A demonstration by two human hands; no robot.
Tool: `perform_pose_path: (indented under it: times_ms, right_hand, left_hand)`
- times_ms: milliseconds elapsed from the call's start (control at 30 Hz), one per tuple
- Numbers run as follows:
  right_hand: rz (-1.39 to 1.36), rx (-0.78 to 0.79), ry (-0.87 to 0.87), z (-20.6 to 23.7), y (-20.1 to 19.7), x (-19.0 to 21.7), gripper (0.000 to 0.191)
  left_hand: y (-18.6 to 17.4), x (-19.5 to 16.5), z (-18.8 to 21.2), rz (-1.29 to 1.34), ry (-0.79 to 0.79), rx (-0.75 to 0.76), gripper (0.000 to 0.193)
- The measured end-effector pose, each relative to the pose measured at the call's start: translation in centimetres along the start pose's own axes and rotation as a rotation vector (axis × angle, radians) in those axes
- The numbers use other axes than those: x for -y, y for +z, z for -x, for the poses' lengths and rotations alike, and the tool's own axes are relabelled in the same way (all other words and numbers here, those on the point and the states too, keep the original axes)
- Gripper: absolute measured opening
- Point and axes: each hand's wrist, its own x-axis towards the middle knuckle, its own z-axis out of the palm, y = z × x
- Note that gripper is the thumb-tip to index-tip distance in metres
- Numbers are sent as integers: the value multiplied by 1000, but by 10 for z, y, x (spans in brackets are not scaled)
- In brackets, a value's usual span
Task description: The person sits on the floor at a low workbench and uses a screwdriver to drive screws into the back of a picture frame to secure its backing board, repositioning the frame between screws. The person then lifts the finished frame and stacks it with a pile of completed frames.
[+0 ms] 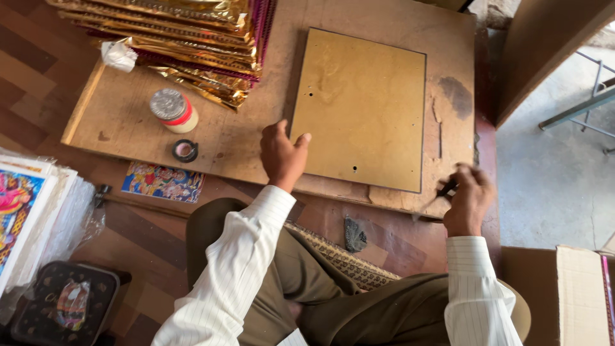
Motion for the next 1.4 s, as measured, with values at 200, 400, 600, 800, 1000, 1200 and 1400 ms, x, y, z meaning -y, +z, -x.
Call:
perform_pose_path:
  times_ms: [200, 400, 600, 800, 1000, 1200, 1400]
  right_hand:
    - [317, 175, 254, -3, -7, -52, 27]
    - [420, 271, 221, 44, 14, -43, 20]
    - [259, 553, 180, 123, 40, -37, 18]
    - [1238, 669, -203, 124, 27, -60, 16]
    - [1423, 640, -304, 117, 37, -111, 12]
    - [1431, 618, -282, 117, 38, -134, 11]
    - [1499, 696, -130, 117, 41, -134, 13]
  left_hand:
    - [16, 8, 2, 82, -26, 60, 71]
    - [9, 4, -28, -79, -4, 144, 72]
    - [9, -2, -90, -217, 316, 134, 58]
    - [1, -28, -18, 166, 428, 180, 40]
    - [-16, -49, 67, -50, 606, 580, 53]
    - [-18, -68, 72, -234, 617, 769, 108]
    - [-13, -63, 68, -347, 645, 796, 104]
